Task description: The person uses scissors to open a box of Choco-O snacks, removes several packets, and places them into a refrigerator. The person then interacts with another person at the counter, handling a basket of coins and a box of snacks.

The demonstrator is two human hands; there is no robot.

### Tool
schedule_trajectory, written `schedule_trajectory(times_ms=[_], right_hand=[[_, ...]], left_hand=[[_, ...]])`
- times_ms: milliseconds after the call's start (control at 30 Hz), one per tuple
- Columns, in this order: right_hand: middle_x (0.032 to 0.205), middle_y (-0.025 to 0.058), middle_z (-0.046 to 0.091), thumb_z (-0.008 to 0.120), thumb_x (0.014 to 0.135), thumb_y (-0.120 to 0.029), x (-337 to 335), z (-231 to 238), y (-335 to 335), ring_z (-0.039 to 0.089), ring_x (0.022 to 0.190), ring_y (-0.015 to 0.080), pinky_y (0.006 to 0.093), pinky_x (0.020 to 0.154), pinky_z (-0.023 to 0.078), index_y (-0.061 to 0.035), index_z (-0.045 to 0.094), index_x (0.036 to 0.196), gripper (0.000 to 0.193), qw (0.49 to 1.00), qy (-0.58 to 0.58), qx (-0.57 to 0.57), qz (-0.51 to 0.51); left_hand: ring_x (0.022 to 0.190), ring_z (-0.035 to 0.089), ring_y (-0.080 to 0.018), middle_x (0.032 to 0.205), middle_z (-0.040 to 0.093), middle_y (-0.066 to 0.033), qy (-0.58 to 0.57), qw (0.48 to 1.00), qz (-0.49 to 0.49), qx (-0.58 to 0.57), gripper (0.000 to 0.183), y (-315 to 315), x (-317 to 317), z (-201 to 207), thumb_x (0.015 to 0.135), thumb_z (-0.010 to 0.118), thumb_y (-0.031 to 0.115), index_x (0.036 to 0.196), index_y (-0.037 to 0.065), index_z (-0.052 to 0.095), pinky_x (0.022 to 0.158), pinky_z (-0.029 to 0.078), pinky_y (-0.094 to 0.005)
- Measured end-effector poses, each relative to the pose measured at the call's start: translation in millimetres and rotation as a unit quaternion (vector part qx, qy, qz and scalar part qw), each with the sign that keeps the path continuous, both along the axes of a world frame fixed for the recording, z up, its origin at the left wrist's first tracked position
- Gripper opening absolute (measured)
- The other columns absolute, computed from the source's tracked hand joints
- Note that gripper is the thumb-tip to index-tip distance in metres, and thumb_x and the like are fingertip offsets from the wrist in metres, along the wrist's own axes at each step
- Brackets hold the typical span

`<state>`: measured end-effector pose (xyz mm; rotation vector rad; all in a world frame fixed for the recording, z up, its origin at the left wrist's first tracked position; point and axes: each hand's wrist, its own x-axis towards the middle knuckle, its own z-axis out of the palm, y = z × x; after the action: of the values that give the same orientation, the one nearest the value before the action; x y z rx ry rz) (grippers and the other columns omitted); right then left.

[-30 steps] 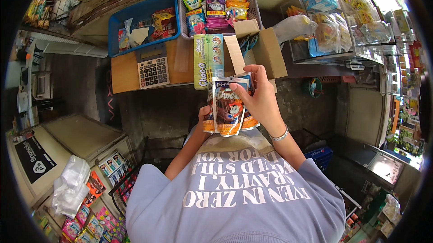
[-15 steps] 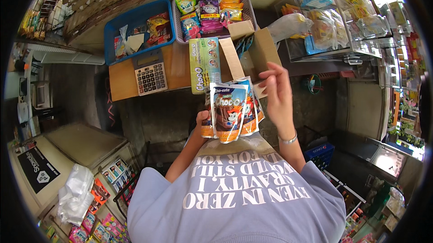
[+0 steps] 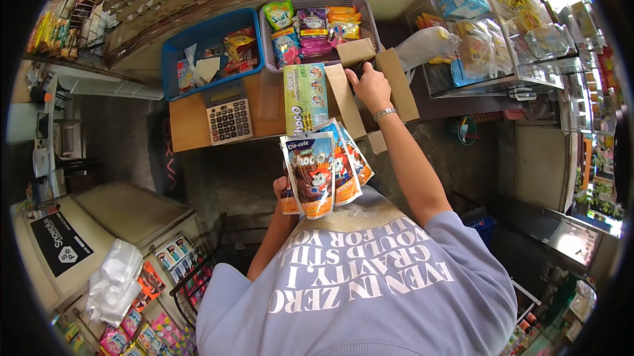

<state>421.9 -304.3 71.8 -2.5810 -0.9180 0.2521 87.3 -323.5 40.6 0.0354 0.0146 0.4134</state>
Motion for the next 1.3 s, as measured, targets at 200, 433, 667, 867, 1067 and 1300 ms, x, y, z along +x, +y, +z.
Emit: schedule_trajectory(times_ms=[200,433,667,867,1067,1300], right_hand=[[0.094,0.0323,0.071,0.059,0.09,-0.021,-7.1,-6.3,1.4,0.07,0.091,0.0515,0.0588,0.082,0.057,0.001,0.056,0.105,0.026,0.998,0.04,0.034,-0.039],[0.09,0.0351,0.069,0.056,0.093,-0.011,11.1,-8.1,-15.2,0.068,0.088,0.0545,0.0616,0.08,0.054,0.0014,0.054,0.103,0.016,0.994,0.017,0.104,-0.035],[0.086,0.0342,0.067,0.063,0.094,-0.009,24.4,46.1,-43.9,0.066,0.086,0.0523,0.0604,0.075,0.05,0.0013,0.056,0.104,0.016,0.991,-0.053,0.125,0.011],[0.084,0.0326,0.068,0.062,0.091,-0.004,19.6,111.5,-75.3,0.067,0.085,0.0521,0.0606,0.075,0.051,0.0001,0.053,0.1,0.014,0.987,-0.068,0.147,0.013],[0.083,0.0313,0.064,0.061,0.1,-0.008,-4.5,194.1,-144.5,0.063,0.085,0.053,0.0495,0.067,0.05,-0.0006,0.053,0.108,0.013,0.966,-0.055,0.237,-0.089],[0.085,0.0234,0.064,0.06,0.102,-0.007,-38.4,191.5,-281.1,0.055,0.07,0.0292,0.0345,0.07,0.049,0.0023,0.057,0.117,0.018,0.934,-0.145,0.226,-0.234]], left_hand=[[0.101,0.072,-0.0446,0.109,0.072,-0.0291,-0.012,1.0,0.028,0.006,0.07,-1.4,-11.8,0.5,0.093,0.059,0.044,0.136,-0.012,0.054,0.102,0.051,-0.0654],[0.1,0.072,-0.0457,0.107,0.073,-0.0294,-0.056,0.998,0.035,0.019,0.07,2.7,-12.4,0.1,0.094,0.057,0.045,0.134,-0.012,0.055,0.102,0.05,-0.0677],[0.099,0.071,-0.0447,0.107,0.072,-0.0276,0.06,0.997,0.024,0.033,0.066,8.1,5.9,15.8,0.088,0.061,0.048,0.123,-0.008,0.066,0.101,0.05,-0.0687],[0.099,0.072,-0.0426,0.113,0.071,-0.0267,0.076,0.995,-0.013,0.066,0.07,9.6,12.6,28.7,0.09,0.06,0.05,0.132,-0.006,0.06,0.099,0.055,-0.0625],[0.115,0.066,-0.0428,0.129,0.065,-0.0269,-0.017,0.993,-0.12,0.008,0.079,-1.4,11.9,34.0,0.092,0.058,0.055,0.143,-0.006,0.052,0.106,0.05,-0.0607],[0.126,0.06,-0.0435,0.143,0.056,-0.0274,0.052,0.964,-0.261,-0.001,0.089,-19.5,12.1,-2.4,0.088,0.064,0.055,0.15,-0.005,0.043,0.11,0.046,-0.0593]])
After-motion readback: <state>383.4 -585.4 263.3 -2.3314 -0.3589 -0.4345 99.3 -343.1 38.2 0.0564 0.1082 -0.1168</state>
